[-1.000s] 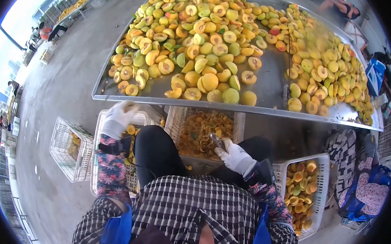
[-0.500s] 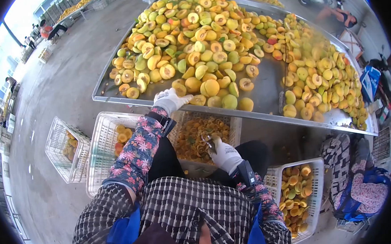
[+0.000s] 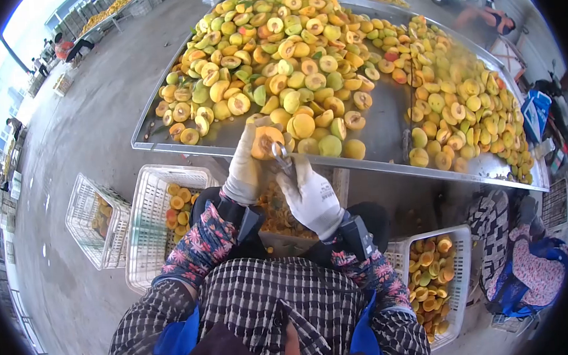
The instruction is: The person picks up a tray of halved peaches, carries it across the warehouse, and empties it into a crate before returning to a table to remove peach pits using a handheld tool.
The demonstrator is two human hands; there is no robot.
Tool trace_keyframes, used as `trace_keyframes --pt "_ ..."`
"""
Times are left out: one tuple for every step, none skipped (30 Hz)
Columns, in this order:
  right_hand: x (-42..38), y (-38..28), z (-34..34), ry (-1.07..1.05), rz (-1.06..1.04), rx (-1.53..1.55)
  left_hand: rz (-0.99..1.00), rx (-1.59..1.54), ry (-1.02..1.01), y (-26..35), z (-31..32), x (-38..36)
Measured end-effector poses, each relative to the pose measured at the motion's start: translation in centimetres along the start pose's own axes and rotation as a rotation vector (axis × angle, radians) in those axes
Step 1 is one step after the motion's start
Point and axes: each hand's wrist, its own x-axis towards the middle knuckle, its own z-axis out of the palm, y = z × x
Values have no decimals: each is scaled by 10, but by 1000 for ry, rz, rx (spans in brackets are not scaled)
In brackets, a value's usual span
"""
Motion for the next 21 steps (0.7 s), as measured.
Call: trace_keyframes --pt "3 -3 1 0 7 -52 -6 -16 32 -4 2 -1" --pt "6 -5 2 -1 15 -105 49 120 67 -7 5 -1" --pt "7 -6 3 -4 23 -158 72 146 65 -10 4 -1" --pt "7 -4 5 -44 78 -204 96 171 61 -14 1 1" --pt "6 -2 7 -16 56 -195 121 197 57 -16 -1 2" --pt "4 -1 10 13 35 -184 158 267 66 -18 -2 1" --pt "2 -2 12 41 13 -174 191 329 68 -19 0 -2" --pt "1 -6 12 54 -16 -156 224 391 69 -20 3 -4" --pt "0 -6 13 56 -19 -138 258 454 69 -20 8 -7" --pt "0 -4 15 60 -21 -122 268 475 74 -20 14 -10" --pt "0 -4 15 63 -25 -105 279 496 79 -20 21 -14" --pt "1 -5 14 47 15 -113 291 516 84 -21 25 -15" --pt "2 -8 13 29 54 -120 290 524 83 -21 26 -15" --pt "3 -9 12 11 92 -126 289 532 83 -21 26 -15" --pt "3 -7 11 -20 116 -150 286 540 85 -20 26 -15" --pt "3 -4 10 -52 141 -173 275 545 94 -19 26 -15" --pt "2 -2 8 -85 166 -196 263 551 104 -18 25 -15" --pt "0 -2 6 -91 141 -236 250 555 115 -16 23 -15" --pt "-3 -3 4 -97 113 -276 207 556 130 -15 20 -15" --pt "-6 -3 3 -103 85 -316 165 556 144 -14 17 -14" --pt "-9 -1 4 -134 115 -340 123 556 159 -13 14 -14"
